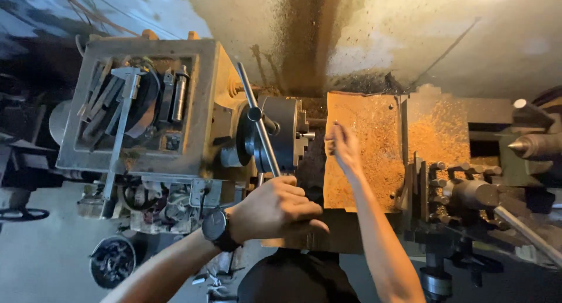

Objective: Cleaning and assembling motorcycle engine components using a lathe and hand tools.

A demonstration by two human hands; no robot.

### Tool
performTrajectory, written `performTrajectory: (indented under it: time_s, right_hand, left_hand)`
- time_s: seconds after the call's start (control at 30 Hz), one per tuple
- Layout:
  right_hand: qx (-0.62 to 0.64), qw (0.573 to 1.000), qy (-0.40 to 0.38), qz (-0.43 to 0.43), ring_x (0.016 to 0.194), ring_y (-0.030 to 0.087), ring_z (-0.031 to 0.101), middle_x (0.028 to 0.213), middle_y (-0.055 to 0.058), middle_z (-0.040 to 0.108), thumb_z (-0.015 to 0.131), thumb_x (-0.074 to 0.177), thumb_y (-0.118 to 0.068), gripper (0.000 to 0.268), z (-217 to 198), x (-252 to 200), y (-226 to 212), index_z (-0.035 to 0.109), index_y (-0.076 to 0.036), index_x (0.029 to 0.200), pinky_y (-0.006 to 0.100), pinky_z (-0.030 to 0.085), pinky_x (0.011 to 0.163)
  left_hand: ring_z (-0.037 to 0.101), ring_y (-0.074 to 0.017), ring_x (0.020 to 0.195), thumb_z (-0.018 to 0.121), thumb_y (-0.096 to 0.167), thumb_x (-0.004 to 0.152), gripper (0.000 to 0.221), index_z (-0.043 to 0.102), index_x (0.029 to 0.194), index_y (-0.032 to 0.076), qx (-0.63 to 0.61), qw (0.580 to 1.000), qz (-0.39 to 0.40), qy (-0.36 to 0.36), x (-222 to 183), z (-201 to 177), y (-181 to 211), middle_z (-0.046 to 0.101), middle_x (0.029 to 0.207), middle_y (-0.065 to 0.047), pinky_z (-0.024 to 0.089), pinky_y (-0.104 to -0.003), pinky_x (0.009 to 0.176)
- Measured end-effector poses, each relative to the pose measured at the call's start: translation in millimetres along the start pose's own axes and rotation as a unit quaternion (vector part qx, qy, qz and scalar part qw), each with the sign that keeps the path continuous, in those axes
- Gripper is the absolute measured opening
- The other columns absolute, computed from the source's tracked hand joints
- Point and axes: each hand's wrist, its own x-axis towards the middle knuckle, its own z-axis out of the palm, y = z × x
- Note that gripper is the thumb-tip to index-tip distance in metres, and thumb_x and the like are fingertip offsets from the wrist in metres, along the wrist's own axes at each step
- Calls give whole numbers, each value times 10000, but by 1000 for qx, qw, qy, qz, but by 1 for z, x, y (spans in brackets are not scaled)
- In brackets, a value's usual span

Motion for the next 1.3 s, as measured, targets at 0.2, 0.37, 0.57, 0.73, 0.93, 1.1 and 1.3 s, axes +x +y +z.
performTrajectory:
  time_s: [0.2,0.37,0.57,0.73,0.93,1.1,1.3]
  right_hand:
    - [94,970,-211,75,790,189,758,983,122,781,459,1000,-451,550,29,-102,-171,670,-11,1254,332,644,665]
    - [195,914,-281,218,766,231,753,941,136,770,634,943,-248,311,116,-127,-183,642,-12,1145,396,640,665]
    - [259,954,-114,102,705,169,717,865,115,734,684,972,-150,222,160,-138,-170,693,56,1053,339,618,627]
    - [185,969,-134,90,652,143,682,827,78,724,681,974,-226,251,152,-141,-178,701,5,1071,301,566,570]
    - [-216,959,-128,-133,785,154,690,916,49,750,763,837,-186,363,57,-127,-185,694,-50,1166,274,579,691]
    - [-380,905,-48,-187,762,228,702,889,110,765,762,904,-103,176,57,-144,-241,776,-57,1073,373,544,706]
    - [-411,840,-163,-314,870,270,723,974,108,752,673,849,-62,280,66,-198,-215,760,-81,1114,389,595,759]
  left_hand:
    - [657,-313,1201,604,156,980,307,686,1256,51,101,940,-109,306,-3,-63,-95,681,1284,-154,564,-374,854]
    - [471,-324,598,438,367,1156,418,665,1432,149,-174,846,-437,251,47,-54,-224,523,751,-350,363,-403,556]
    - [770,-88,771,537,425,1062,397,719,1115,76,-339,827,-203,400,71,-36,-259,789,961,-46,659,-257,568]
    - [519,-206,624,515,434,1120,461,795,988,94,-144,859,-334,360,71,-52,-221,692,768,-149,368,-364,584]
    - [664,-254,812,603,776,844,659,635,811,118,336,928,-100,-126,-5,-77,-104,653,751,-67,515,-531,919]
    - [675,-268,763,640,244,958,187,577,1059,100,235,939,-205,-143,-14,-72,-81,657,816,-99,560,-434,675]
    - [674,-247,708,644,126,930,394,564,1308,49,91,970,-223,-41,-106,3,-5,703,893,-127,561,-365,579]
